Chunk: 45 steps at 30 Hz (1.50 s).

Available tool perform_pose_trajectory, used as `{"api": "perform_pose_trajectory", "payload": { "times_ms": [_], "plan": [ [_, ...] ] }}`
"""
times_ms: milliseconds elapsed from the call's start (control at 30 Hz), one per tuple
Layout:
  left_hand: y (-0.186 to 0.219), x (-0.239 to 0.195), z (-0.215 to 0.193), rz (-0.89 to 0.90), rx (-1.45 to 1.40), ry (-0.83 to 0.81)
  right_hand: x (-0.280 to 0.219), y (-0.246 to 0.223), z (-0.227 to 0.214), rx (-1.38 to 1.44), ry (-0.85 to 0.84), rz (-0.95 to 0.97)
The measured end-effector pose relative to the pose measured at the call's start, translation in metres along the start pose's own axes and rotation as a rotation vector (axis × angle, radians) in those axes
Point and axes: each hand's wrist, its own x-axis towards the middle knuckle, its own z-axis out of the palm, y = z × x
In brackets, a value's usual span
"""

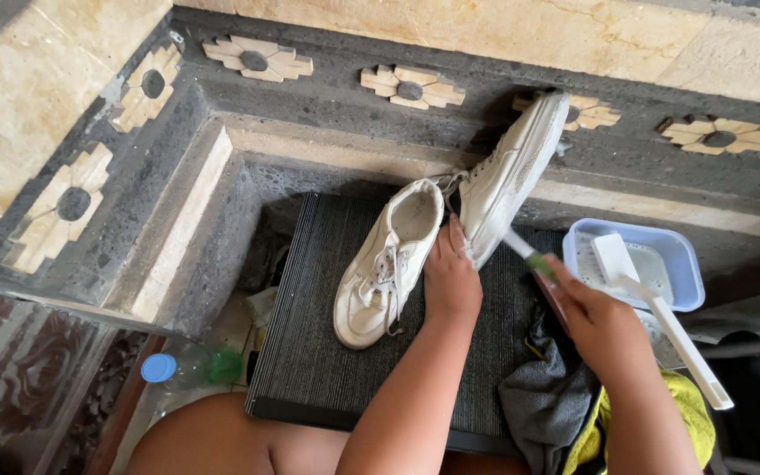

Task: The person scrubs the sole and upper of a white sneaker with a toothbrush, then wipes it with a yellow cloth. They tie the laces and continue scrubbing the shoe's surface.

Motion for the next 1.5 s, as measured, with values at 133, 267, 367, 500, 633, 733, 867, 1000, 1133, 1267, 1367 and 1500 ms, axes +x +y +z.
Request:
{"api": "perform_pose_trajectory", "payload": {
  "times_ms": [133,267,367,500,633,733,867,1000,1133,1267,1367,1500],
  "plan": [
    [0.003,-0.002,-0.008,-0.002,-0.009,-0.021,0.001,0.005,0.009,0.205,0.132,-0.022],
    [0.002,0.0,-0.008,0.034,-0.042,0.033,0.001,0.007,0.012,0.109,-0.062,-0.016],
    [0.003,-0.001,-0.009,0.013,-0.03,0.003,-0.005,0.011,0.018,0.246,0.038,0.033],
    [0.0,-0.001,-0.006,0.039,-0.035,0.043,-0.003,0.03,0.023,0.186,-0.169,0.017],
    [0.0,-0.003,-0.004,0.083,0.014,0.097,-0.012,0.029,0.02,0.199,-0.138,-0.011],
    [0.004,-0.003,-0.011,0.067,0.007,0.04,-0.003,0.04,0.033,0.465,0.019,-0.133],
    [0.003,-0.005,-0.015,0.065,-0.025,-0.002,-0.001,0.047,0.04,0.251,-0.102,-0.114],
    [0.001,-0.004,-0.01,0.085,0.001,0.042,0.008,0.06,0.057,0.386,0.004,-0.124],
    [0.002,-0.004,-0.009,0.105,0.013,0.041,0.02,0.077,0.082,0.291,0.074,-0.298],
    [0.001,-0.007,-0.008,0.219,-0.139,0.214,0.021,0.081,0.1,0.29,0.28,-0.399],
    [-0.012,-0.007,0.006,0.402,-0.265,0.379,0.019,0.086,0.104,0.293,0.414,-0.428],
    [-0.018,-0.009,0.002,0.545,-0.305,0.462,0.021,0.102,0.111,0.389,0.559,-0.422]
  ]
}}
